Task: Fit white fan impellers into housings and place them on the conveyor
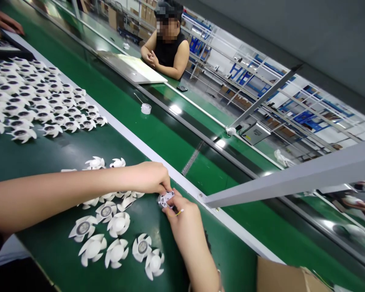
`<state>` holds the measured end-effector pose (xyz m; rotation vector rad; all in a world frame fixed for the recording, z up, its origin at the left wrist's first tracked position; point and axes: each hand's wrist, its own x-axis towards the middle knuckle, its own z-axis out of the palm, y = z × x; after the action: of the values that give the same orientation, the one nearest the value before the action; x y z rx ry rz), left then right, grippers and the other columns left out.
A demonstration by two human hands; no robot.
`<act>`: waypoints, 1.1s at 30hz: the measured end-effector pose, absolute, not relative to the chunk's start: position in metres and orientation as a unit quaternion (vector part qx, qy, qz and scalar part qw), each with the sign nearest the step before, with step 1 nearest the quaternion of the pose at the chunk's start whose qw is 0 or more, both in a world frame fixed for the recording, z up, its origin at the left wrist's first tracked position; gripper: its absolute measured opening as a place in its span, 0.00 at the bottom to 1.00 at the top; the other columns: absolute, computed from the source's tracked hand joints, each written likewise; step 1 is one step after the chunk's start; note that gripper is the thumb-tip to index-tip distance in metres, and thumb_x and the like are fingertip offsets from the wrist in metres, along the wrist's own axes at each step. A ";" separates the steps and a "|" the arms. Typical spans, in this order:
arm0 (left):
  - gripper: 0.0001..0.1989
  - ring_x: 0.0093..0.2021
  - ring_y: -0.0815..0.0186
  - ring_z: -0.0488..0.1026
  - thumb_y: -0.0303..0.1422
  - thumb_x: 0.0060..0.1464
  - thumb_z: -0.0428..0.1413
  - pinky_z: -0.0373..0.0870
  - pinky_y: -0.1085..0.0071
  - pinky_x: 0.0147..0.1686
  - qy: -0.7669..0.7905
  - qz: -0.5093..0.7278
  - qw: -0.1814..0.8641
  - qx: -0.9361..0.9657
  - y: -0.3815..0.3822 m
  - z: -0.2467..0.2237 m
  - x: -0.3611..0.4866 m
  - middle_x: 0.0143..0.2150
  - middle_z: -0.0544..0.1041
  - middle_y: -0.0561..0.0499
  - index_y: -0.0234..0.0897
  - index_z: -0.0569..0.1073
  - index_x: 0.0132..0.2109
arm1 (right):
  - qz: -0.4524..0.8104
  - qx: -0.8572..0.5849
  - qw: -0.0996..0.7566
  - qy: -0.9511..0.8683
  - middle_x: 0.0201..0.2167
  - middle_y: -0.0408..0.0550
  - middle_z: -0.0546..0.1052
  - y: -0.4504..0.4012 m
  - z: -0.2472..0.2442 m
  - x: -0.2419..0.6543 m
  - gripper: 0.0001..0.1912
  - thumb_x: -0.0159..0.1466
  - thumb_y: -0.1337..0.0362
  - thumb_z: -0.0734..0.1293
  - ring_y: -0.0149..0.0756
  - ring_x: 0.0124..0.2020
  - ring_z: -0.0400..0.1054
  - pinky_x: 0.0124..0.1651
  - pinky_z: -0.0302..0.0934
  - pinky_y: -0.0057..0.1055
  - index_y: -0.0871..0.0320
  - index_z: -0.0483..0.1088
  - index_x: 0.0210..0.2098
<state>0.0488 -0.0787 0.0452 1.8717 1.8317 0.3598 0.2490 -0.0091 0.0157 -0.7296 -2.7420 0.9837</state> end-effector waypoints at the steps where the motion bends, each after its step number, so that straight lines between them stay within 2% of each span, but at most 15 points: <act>1: 0.11 0.40 0.64 0.77 0.32 0.52 0.61 0.61 0.72 0.30 0.673 0.130 0.242 0.687 -0.080 0.046 0.050 0.39 0.83 0.56 0.51 0.83 0.43 | 0.307 -0.247 0.074 -0.916 0.48 0.53 0.80 -0.011 0.015 0.249 0.03 0.60 0.68 0.66 0.50 0.54 0.73 0.49 0.67 0.39 0.55 0.73 0.33; 4: 0.12 0.43 0.64 0.77 0.33 0.54 0.60 0.64 0.73 0.33 0.683 0.122 0.225 0.684 -0.085 0.052 0.053 0.43 0.83 0.57 0.51 0.82 0.45 | 0.287 -0.225 0.070 -0.929 0.46 0.51 0.80 -0.009 0.011 0.249 0.02 0.60 0.67 0.68 0.47 0.47 0.76 0.46 0.68 0.36 0.56 0.74 0.32; 6: 0.13 0.47 0.61 0.76 0.33 0.54 0.61 0.66 0.71 0.37 0.696 0.112 0.205 0.679 -0.093 0.062 0.058 0.47 0.82 0.53 0.48 0.81 0.48 | 0.291 -0.202 0.070 -0.933 0.49 0.50 0.79 -0.001 0.009 0.248 0.05 0.60 0.65 0.68 0.46 0.52 0.74 0.51 0.67 0.37 0.55 0.76 0.36; 8: 0.16 0.50 0.57 0.75 0.35 0.54 0.61 0.67 0.69 0.40 0.688 0.108 0.171 0.697 -0.104 0.075 0.066 0.50 0.81 0.49 0.46 0.79 0.51 | 0.255 -0.228 0.098 -0.935 0.62 0.57 0.69 0.009 0.010 0.248 0.17 0.62 0.66 0.66 0.49 0.61 0.65 0.60 0.61 0.43 0.57 0.74 0.51; 10: 0.16 0.49 0.56 0.75 0.39 0.55 0.61 0.67 0.67 0.40 0.651 0.110 0.148 0.737 -0.118 0.086 0.078 0.49 0.80 0.49 0.46 0.79 0.50 | 0.170 -0.307 0.099 -0.931 0.70 0.65 0.53 0.017 0.017 0.252 0.30 0.65 0.66 0.62 0.53 0.68 0.55 0.64 0.55 0.48 0.64 0.59 0.66; 11: 0.14 0.46 0.57 0.76 0.42 0.55 0.61 0.67 0.67 0.38 0.628 0.105 0.148 0.756 -0.123 0.088 0.084 0.46 0.81 0.50 0.46 0.80 0.48 | 0.130 -0.348 0.078 -0.925 0.70 0.69 0.51 0.020 0.023 0.255 0.32 0.66 0.66 0.60 0.54 0.67 0.54 0.63 0.55 0.49 0.68 0.54 0.69; 12: 0.14 0.43 0.58 0.76 0.45 0.54 0.62 0.66 0.67 0.34 0.607 0.092 0.156 0.774 -0.128 0.089 0.090 0.42 0.81 0.50 0.46 0.80 0.45 | 0.102 -0.377 0.045 -0.919 0.68 0.71 0.56 0.022 0.030 0.260 0.31 0.67 0.66 0.59 0.54 0.65 0.58 0.61 0.57 0.47 0.70 0.55 0.68; 13: 0.14 0.40 0.58 0.76 0.47 0.53 0.62 0.64 0.67 0.30 0.588 0.072 0.171 0.787 -0.131 0.087 0.095 0.39 0.81 0.51 0.45 0.80 0.42 | 0.093 -0.390 0.001 -0.916 0.62 0.69 0.65 0.022 0.038 0.265 0.27 0.67 0.66 0.59 0.52 0.59 0.65 0.58 0.60 0.44 0.71 0.61 0.64; 15: 0.16 0.35 0.59 0.76 0.49 0.49 0.64 0.58 0.67 0.25 0.559 0.015 0.206 0.803 -0.133 0.077 0.102 0.37 0.80 0.51 0.43 0.80 0.40 | 0.125 -0.373 -0.088 -0.915 0.43 0.57 0.79 0.018 0.053 0.276 0.16 0.65 0.68 0.60 0.43 0.44 0.73 0.48 0.64 0.35 0.64 0.76 0.47; 17: 0.19 0.35 0.59 0.75 0.49 0.45 0.66 0.55 0.67 0.23 0.545 -0.032 0.242 0.802 -0.128 0.062 0.104 0.38 0.80 0.50 0.43 0.79 0.41 | 0.162 -0.340 -0.168 -0.911 0.28 0.45 0.79 0.009 0.062 0.283 0.12 0.61 0.71 0.62 0.34 0.31 0.73 0.35 0.63 0.27 0.58 0.78 0.30; 18: 0.20 0.35 0.59 0.75 0.49 0.44 0.67 0.54 0.68 0.22 0.547 -0.043 0.260 0.795 -0.125 0.055 0.104 0.39 0.80 0.50 0.43 0.78 0.41 | 0.171 -0.328 -0.200 -0.907 0.25 0.43 0.78 0.003 0.063 0.284 0.12 0.58 0.73 0.63 0.32 0.27 0.71 0.30 0.60 0.25 0.57 0.76 0.26; 20: 0.21 0.36 0.59 0.75 0.48 0.43 0.67 0.55 0.68 0.22 0.560 -0.042 0.291 0.774 -0.118 0.043 0.100 0.39 0.80 0.52 0.44 0.77 0.42 | 0.163 -0.318 -0.239 -0.903 0.23 0.43 0.77 -0.007 0.061 0.284 0.12 0.57 0.74 0.62 0.30 0.24 0.68 0.26 0.55 0.24 0.57 0.75 0.24; 25: 0.20 0.37 0.62 0.74 0.46 0.42 0.68 0.57 0.70 0.23 0.572 -0.001 0.354 0.740 -0.109 0.034 0.088 0.39 0.79 0.54 0.44 0.76 0.41 | 0.083 -0.326 -0.277 -0.900 0.26 0.50 0.77 -0.020 0.052 0.276 0.12 0.58 0.75 0.62 0.33 0.25 0.69 0.27 0.51 0.28 0.59 0.75 0.24; 30: 0.20 0.36 0.63 0.74 0.43 0.39 0.70 0.57 0.71 0.24 0.579 -0.001 0.377 0.723 -0.107 0.041 0.087 0.36 0.79 0.55 0.44 0.76 0.40 | -0.001 -0.344 -0.303 -0.889 0.32 0.59 0.79 -0.036 0.049 0.264 0.11 0.60 0.76 0.63 0.45 0.34 0.75 0.31 0.58 0.31 0.62 0.78 0.31; 33: 0.19 0.35 0.63 0.74 0.43 0.39 0.69 0.57 0.71 0.24 0.599 -0.003 0.380 0.705 -0.106 0.042 0.090 0.35 0.79 0.55 0.44 0.77 0.39 | -0.025 -0.349 -0.307 -0.885 0.33 0.62 0.79 -0.048 0.043 0.255 0.12 0.60 0.78 0.63 0.45 0.35 0.77 0.33 0.62 0.30 0.64 0.78 0.33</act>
<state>0.0895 -0.1064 0.0420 1.7990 1.5289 -0.0072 0.2549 -0.0485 0.0434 -1.3830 -3.5019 -0.1006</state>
